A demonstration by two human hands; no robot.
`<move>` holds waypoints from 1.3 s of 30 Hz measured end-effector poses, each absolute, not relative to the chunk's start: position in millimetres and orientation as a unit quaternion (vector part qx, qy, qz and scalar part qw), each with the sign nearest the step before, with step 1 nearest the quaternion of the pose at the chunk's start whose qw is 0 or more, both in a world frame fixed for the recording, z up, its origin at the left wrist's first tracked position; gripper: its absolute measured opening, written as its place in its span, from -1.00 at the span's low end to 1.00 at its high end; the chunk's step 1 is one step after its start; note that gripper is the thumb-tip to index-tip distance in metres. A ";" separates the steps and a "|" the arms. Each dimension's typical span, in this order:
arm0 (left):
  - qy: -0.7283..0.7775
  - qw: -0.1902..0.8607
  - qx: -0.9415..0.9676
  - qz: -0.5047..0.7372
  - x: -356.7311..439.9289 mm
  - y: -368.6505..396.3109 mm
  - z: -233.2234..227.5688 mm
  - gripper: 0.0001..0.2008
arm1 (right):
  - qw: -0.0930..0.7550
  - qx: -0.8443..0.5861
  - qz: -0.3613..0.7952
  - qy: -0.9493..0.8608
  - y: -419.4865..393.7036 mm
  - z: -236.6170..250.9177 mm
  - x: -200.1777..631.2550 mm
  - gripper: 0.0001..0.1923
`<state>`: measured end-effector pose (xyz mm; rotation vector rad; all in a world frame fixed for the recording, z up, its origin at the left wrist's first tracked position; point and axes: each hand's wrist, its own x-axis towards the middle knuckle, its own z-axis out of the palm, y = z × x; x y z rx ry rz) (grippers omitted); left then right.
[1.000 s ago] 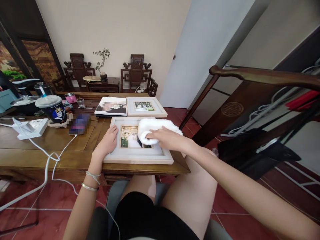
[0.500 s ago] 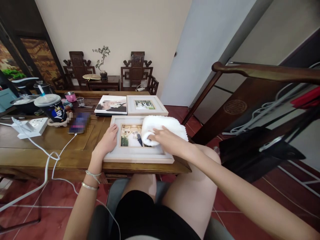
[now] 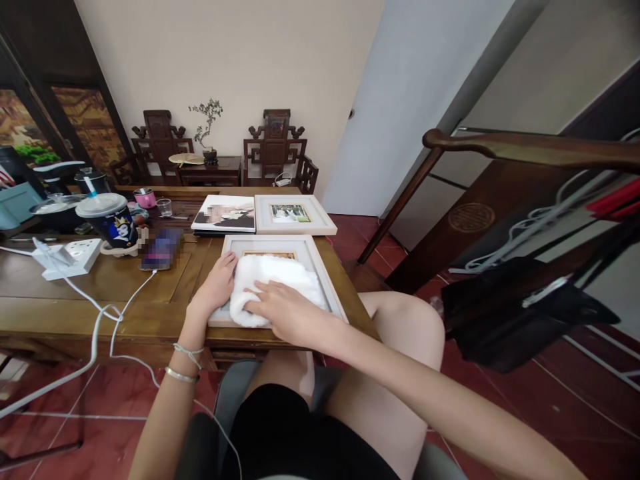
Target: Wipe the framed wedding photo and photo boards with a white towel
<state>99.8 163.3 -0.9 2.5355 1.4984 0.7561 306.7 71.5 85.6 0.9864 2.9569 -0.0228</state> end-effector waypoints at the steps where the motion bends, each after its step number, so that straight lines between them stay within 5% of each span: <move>1: 0.492 0.054 0.833 0.246 100.0 163.1 -0.3 -0.51 | 0.010 0.318 -0.006 0.948 73.1 82.2 302.2 -0.47; 14: 0.489 0.059 0.831 0.259 100.3 164.4 -3.1 -0.50 | 0.066 0.450 0.010 0.890 53.4 98.8 370.6 -0.58; 28: 0.491 0.043 0.834 0.248 98.0 167.8 -3.7 -0.51 | -0.021 0.352 0.010 0.936 65.0 72.1 301.9 -0.60; 39: 0.492 0.052 0.838 0.231 98.4 167.3 -0.8 -0.52 | -0.009 0.487 0.177 0.855 37.1 61.7 397.8 -0.69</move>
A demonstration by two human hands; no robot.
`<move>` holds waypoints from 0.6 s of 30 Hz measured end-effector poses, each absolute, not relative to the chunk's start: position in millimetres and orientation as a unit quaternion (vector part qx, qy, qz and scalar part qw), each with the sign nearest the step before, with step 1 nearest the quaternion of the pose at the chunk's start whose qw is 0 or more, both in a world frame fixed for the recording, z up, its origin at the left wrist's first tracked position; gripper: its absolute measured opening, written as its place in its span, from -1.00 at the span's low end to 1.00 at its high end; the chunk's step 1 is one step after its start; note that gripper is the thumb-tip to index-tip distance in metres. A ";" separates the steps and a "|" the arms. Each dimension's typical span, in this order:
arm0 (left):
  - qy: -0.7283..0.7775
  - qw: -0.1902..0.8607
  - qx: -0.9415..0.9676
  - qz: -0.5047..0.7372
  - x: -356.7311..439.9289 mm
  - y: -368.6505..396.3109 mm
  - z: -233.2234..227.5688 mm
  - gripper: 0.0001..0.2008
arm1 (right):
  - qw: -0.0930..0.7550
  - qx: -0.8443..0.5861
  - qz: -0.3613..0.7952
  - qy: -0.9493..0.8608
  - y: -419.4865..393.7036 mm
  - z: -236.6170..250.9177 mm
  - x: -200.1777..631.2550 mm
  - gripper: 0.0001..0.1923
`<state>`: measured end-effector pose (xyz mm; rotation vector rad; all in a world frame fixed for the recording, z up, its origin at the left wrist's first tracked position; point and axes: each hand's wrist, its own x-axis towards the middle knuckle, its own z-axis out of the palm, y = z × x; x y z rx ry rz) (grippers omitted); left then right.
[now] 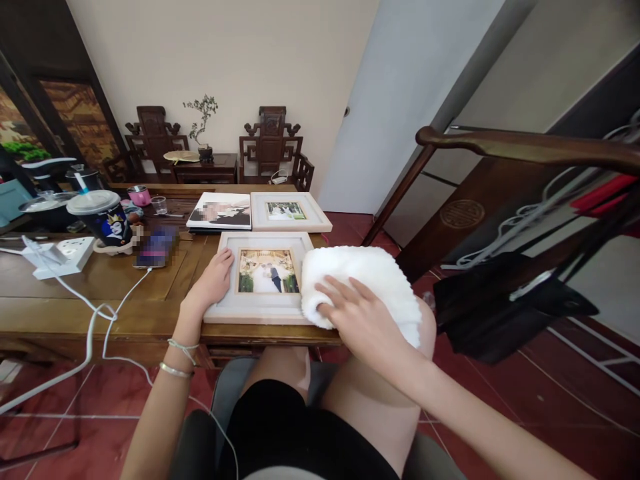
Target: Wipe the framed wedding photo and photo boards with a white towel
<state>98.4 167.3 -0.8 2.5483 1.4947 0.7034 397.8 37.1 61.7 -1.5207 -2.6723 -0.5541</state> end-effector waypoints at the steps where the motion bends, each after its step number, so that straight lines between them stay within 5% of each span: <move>1: 0.490 0.049 0.839 0.229 98.6 167.5 -0.9 -0.53 | 0.010 -0.486 -0.186 -0.854 39.5 59.4 402.2 -0.68; 18: 0.494 0.029 0.835 0.241 99.6 168.9 -4.3 -0.52 | -0.030 -0.527 -0.121 -0.841 111.6 68.7 393.4 -0.50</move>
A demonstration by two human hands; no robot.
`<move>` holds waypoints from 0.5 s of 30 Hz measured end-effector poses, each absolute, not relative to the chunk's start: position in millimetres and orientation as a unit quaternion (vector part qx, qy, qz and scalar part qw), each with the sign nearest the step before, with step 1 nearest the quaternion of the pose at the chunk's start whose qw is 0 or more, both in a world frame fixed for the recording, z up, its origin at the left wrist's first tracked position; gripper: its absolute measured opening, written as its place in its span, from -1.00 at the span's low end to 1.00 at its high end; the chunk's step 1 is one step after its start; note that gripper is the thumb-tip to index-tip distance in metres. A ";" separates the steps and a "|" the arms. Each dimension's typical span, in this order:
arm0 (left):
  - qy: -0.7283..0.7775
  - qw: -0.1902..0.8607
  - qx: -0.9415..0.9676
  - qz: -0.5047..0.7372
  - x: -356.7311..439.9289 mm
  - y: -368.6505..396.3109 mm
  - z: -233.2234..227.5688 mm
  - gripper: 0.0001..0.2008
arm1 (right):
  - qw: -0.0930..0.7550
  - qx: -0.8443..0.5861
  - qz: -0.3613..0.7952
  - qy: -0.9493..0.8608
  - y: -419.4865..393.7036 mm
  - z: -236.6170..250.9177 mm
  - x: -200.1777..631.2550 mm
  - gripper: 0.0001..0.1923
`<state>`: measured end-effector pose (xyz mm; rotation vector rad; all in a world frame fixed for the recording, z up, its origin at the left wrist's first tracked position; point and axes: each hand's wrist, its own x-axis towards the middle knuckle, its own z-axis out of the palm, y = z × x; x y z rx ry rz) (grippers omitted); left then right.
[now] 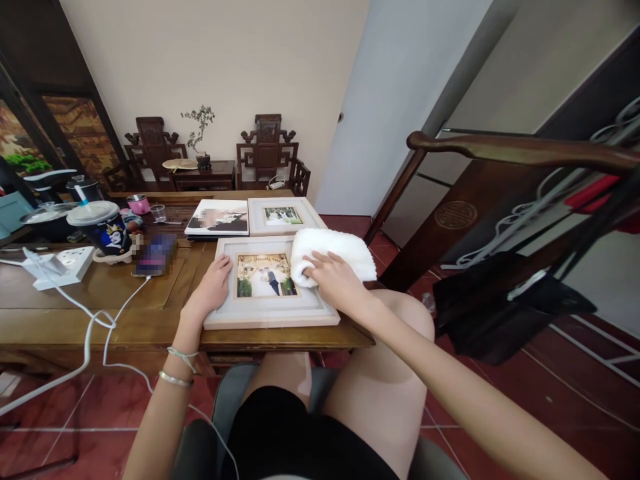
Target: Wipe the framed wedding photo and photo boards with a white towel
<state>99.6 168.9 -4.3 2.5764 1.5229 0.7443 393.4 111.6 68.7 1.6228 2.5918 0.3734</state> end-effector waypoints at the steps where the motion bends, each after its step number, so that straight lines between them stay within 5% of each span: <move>1: 0.494 0.031 0.834 0.242 99.8 168.9 -4.4 -0.52 | 0.033 0.521 0.111 0.846 101.8 70.8 393.5 -0.50; 11: 0.507 0.034 0.830 0.228 102.4 167.6 -6.1 -0.52 | 0.087 0.447 -0.153 0.877 77.6 151.5 419.9 -0.50; 15: 0.514 0.041 0.826 0.228 103.3 166.3 -5.2 -0.52 | -0.046 0.520 -0.002 0.853 130.1 147.4 398.6 -0.49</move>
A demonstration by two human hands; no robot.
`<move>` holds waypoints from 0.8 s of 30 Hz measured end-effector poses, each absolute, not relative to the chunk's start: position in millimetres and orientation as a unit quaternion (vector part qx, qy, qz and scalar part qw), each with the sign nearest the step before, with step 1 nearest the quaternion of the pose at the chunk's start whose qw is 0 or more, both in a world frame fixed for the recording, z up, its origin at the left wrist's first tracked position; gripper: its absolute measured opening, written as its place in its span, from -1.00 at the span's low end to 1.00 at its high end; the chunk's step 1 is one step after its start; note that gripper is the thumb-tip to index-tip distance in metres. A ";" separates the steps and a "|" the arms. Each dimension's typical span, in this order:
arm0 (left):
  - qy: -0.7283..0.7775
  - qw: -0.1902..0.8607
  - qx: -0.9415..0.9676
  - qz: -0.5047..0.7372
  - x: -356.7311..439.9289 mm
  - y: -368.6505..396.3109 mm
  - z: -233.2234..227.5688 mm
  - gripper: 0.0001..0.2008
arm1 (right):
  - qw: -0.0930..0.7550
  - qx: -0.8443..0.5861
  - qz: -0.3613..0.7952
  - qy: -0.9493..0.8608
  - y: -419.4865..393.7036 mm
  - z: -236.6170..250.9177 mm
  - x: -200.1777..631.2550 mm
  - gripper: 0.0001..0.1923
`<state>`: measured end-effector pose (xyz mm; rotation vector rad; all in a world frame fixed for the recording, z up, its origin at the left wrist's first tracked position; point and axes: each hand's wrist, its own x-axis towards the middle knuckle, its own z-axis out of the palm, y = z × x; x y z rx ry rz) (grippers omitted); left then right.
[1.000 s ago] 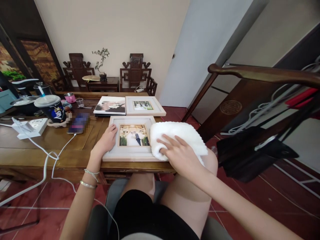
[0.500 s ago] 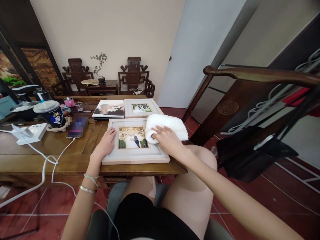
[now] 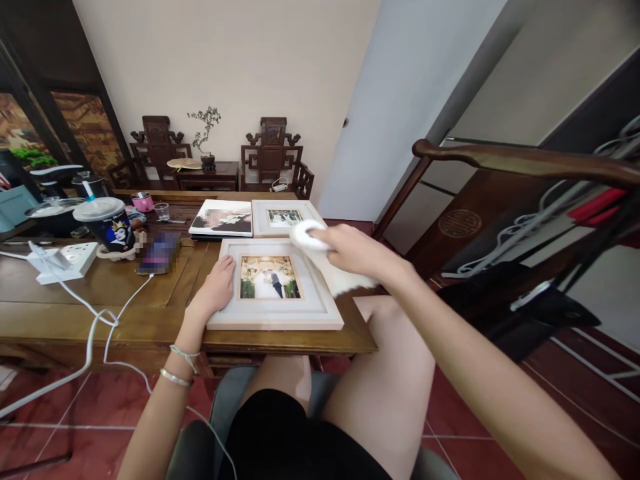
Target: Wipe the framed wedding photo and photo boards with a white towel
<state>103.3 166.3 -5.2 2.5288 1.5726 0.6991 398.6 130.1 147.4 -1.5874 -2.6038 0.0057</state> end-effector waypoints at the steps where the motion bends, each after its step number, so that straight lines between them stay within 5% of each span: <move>1: 0.515 0.043 0.825 0.230 103.3 166.3 -5.4 -0.51 | 0.081 -0.535 -0.055 -0.839 143.6 139.7 386.5 -0.46; 5: 0.514 0.043 0.823 0.237 102.3 168.3 -8.3 -0.51 | 0.119 -0.418 -0.157 -0.887 190.6 101.1 324.8 -0.41; 11: 0.498 0.036 0.829 0.253 103.5 170.6 -9.0 -0.52 | 0.017 -0.377 -0.094 -0.921 222.3 77.5 272.2 -0.66; 24: 0.506 0.043 0.830 0.230 104.1 166.8 -2.7 -0.54 | -0.054 -0.498 -0.146 -0.853 197.9 80.1 357.3 -0.65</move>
